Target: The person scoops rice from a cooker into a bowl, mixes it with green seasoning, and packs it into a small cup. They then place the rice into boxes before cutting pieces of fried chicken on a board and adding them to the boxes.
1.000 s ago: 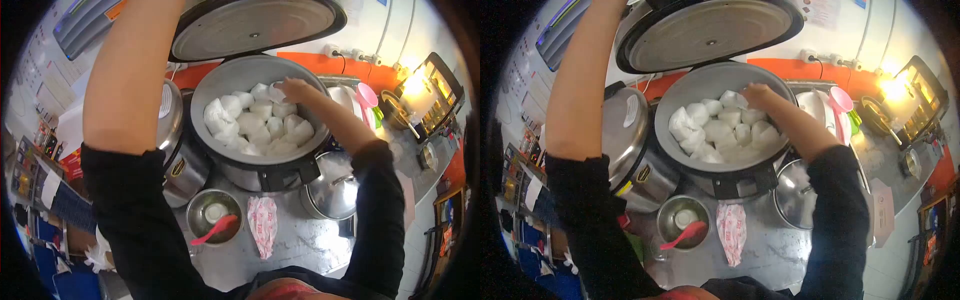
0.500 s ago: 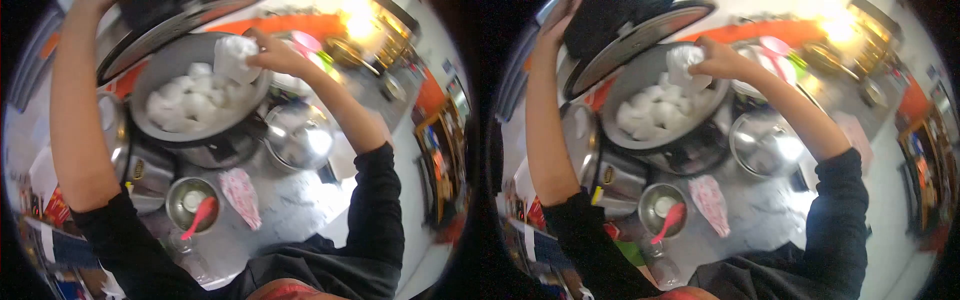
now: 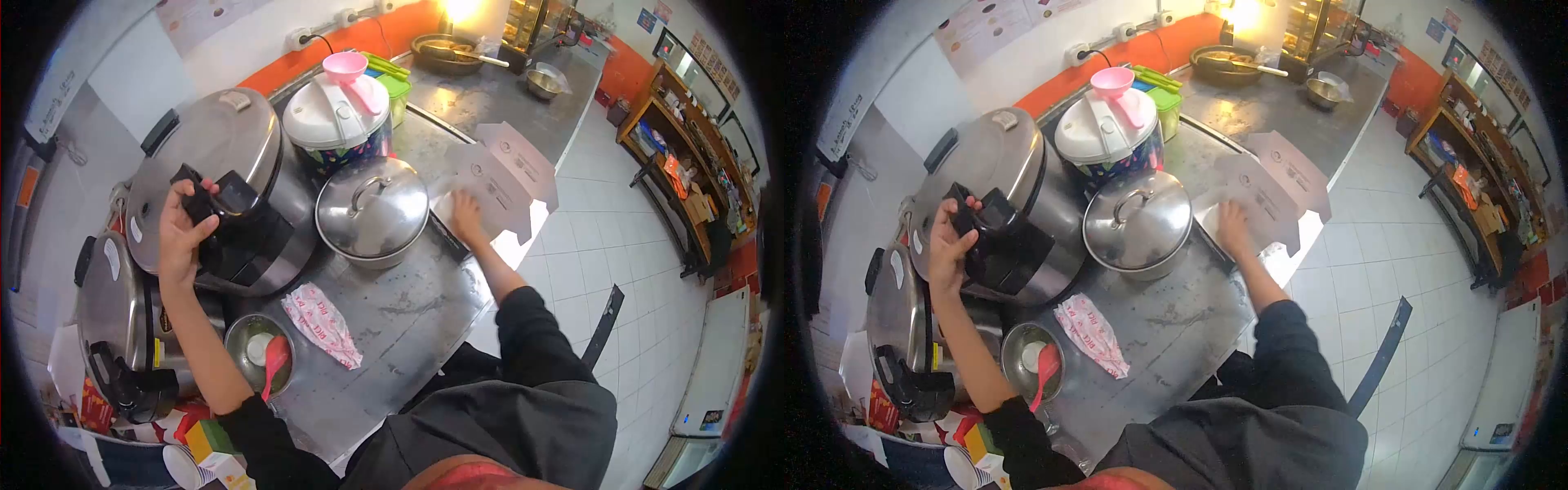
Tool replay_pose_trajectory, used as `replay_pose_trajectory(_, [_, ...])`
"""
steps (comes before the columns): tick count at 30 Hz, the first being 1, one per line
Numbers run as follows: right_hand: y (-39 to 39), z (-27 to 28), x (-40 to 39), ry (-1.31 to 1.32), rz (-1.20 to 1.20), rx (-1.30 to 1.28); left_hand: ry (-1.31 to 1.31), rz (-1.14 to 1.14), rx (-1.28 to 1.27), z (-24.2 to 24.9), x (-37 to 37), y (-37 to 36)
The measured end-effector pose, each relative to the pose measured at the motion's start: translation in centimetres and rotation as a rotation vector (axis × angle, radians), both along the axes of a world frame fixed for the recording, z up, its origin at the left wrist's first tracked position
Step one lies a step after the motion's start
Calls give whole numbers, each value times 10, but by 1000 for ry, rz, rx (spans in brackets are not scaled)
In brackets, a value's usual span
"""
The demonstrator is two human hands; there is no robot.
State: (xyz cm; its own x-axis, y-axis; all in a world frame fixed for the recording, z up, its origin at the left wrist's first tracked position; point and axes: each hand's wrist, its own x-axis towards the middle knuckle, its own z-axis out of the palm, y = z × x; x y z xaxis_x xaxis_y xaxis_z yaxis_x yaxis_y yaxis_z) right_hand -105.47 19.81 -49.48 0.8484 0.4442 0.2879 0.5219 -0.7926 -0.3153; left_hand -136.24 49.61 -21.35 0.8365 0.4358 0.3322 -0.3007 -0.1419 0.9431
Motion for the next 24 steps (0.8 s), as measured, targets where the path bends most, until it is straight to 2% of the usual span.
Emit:
replay_pose_trajectory(1, [2, -3, -10, -77, 90, -65, -2, 3, 12, 3, 0, -14])
replay_pose_trajectory(2, [1, -6, -18, -154, 178, -125, 55, 275, 104, 6, 1, -33])
replay_pose_trajectory(3, [-3, -6, -21, -111, 201, -67, 110, 549, 196, 8, 1, -51])
replay_pose_trajectory(4, [-9, -3, -24, -67, 225, -9, 109, 554, 213, 4, 1, -64])
replay_pose_trajectory(6, [-44, 28, -41, 177, 424, 60, -108, 1182, 786, -18, 7, -87])
replay_pose_trajectory(7, [-54, 24, -43, 183, 437, 64, -100, 1192, 795, -32, 17, -99])
replay_pose_trajectory(9, [-79, 14, -44, 58, 730, -513, -409, 997, 882, -62, 38, -130])
replay_pose_trajectory(10, [-86, 15, -41, 66, 747, -517, -290, 894, 883, -69, 54, -154])
replay_pose_trajectory(11, [-89, 21, -36, -23, 886, -459, -180, 798, 875, -74, 75, -175])
replay_pose_trajectory(12, [-91, 28, -28, -118, 1026, -398, -156, 744, 800, -80, 96, -188])
replay_pose_trajectory(13, [-95, 40, -20, -123, 1052, -405, -133, 693, 724, -88, 114, -200])
replay_pose_trajectory(15, [-104, 76, -4, -242, 1239, -265, -154, 755, 656, -101, 143, -220])
replay_pose_trajectory(18, [-131, 129, 21, -270, 1331, -256, -254, 869, 527, -121, 178, -252])
replay_pose_trajectory(20, [-151, 156, 38, -237, 1371, -149, -331, 930, 471, -134, 198, -274])
replay_pose_trajectory(22, [-170, 194, 59, -227, 1402, -96, -429, 1061, 271, -151, 210, -297])
replay_pose_trajectory(24, [-191, 228, 84, -184, 1403, -45, -397, 1080, 195, -170, 217, -318])
